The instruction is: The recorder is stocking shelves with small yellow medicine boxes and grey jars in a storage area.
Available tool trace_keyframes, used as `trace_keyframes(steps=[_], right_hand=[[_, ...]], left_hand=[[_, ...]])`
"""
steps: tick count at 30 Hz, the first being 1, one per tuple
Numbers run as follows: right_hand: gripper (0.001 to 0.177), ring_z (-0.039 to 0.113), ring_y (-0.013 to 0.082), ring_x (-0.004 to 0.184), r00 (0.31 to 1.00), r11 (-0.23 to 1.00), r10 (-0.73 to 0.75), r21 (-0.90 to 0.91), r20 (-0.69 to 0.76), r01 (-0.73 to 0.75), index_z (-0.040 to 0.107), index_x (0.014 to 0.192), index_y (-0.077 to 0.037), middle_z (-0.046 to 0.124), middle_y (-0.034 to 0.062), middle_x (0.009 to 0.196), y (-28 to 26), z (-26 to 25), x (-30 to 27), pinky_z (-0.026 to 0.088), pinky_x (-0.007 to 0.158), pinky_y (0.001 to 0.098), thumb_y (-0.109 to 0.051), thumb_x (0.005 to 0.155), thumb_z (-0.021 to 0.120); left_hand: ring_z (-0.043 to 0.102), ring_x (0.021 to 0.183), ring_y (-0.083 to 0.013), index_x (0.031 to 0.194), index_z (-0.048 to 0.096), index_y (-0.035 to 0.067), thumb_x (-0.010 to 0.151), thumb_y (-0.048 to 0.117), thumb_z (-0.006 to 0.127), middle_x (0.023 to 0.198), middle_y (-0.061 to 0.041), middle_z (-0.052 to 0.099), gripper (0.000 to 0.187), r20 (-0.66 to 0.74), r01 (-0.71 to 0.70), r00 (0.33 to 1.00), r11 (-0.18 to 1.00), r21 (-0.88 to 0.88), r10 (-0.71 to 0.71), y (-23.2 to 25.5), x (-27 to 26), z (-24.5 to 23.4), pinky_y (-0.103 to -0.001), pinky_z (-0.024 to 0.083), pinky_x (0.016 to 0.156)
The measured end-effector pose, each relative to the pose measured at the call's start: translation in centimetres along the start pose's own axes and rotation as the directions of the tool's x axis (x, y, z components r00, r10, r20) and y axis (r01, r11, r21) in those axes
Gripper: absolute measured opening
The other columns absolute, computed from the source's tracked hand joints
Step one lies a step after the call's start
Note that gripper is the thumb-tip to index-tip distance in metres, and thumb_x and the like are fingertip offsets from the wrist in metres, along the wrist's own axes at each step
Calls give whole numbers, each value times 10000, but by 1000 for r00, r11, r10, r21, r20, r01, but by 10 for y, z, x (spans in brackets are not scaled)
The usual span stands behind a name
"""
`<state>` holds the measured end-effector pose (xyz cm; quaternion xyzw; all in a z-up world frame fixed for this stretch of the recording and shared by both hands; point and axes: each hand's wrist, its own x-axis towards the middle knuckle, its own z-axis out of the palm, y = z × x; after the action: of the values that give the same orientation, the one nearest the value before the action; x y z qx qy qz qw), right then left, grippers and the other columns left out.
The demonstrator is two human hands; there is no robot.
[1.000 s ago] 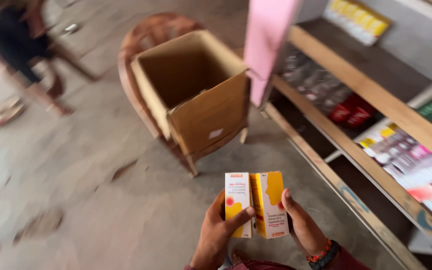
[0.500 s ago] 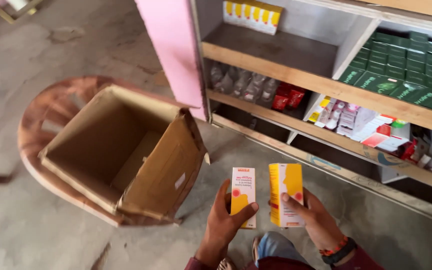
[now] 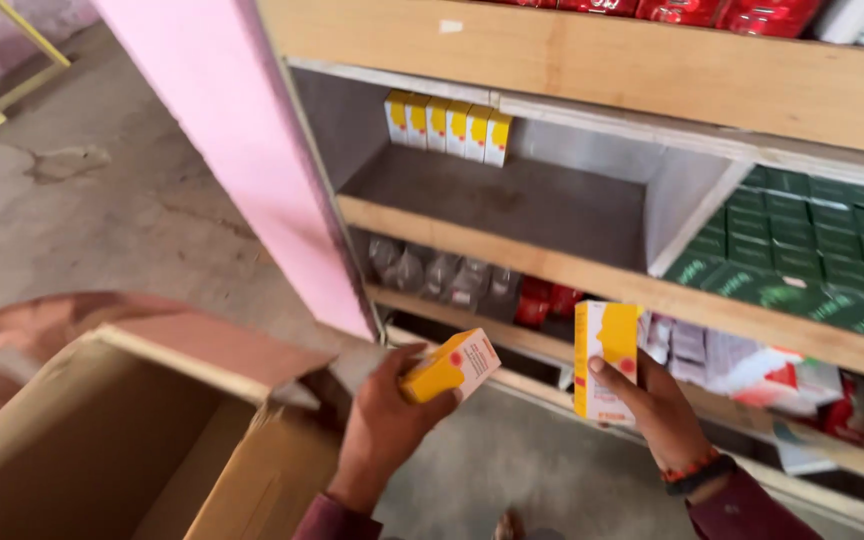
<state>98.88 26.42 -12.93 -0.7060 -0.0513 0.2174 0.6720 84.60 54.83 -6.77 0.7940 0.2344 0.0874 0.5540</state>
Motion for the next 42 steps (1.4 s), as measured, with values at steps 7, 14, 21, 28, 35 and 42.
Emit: trace_keyframes(steps=[7,14,21,28,35,42], right_hand=[[440,688,137,814,941,919,-336,-231,-42,318,670,1116,-12,732,65,914,34,-9,208,563,715,328,-375,871,717],[505,675,202,741,875,888,-428,-284,-224,362,694,1050,-7,710,95,841,28,-9,378,533,624,385,-463,837,728],[643,731,316,866,807,483,-528,-875,-263,30,695,1009,-11,765,200,957,26,-17,421,568,797,425,-577,727,814],[723,758,372,1020,797,419,-489,-897,-354,-142,563,1207,-16,764,222,1067,15,-8,404,595,916,451,-558,777,774],[699,744,380,1054,819,358,-442,-909,-366,-213,578,1200,-15,747,222,1094,13,6,391,594,944,451,-550,796,774],[715,777,329,1030,837,285,-386,-913,-388,-292,589,1208,-41,774,194,1082,18,-3,410,606,954,419,-600,791,748]], left_hand=[[751,865,-179,1370,550,103,670,145,863,1051,-97,744,767,-96,-283,956,958,-37,279,-32,167,36,-312,614,753],[747,822,-157,1328,614,52,677,79,900,1041,-96,781,711,-160,-530,847,827,-186,507,-116,320,98,-299,616,657],[733,1076,-158,1429,514,-5,849,58,787,1233,-124,738,644,-148,-795,548,458,-399,823,-93,382,112,-306,618,897],[703,972,-232,1390,567,62,830,204,813,1115,-160,711,628,75,-801,585,560,211,808,-16,513,99,-352,592,839],[680,1084,-337,1348,616,150,745,99,795,1173,-174,708,631,226,-718,557,327,614,799,-71,677,29,-415,550,934],[696,1086,-382,1325,655,220,900,185,644,1181,-164,727,426,-42,-282,712,340,897,700,-114,739,-1,-481,567,931]])
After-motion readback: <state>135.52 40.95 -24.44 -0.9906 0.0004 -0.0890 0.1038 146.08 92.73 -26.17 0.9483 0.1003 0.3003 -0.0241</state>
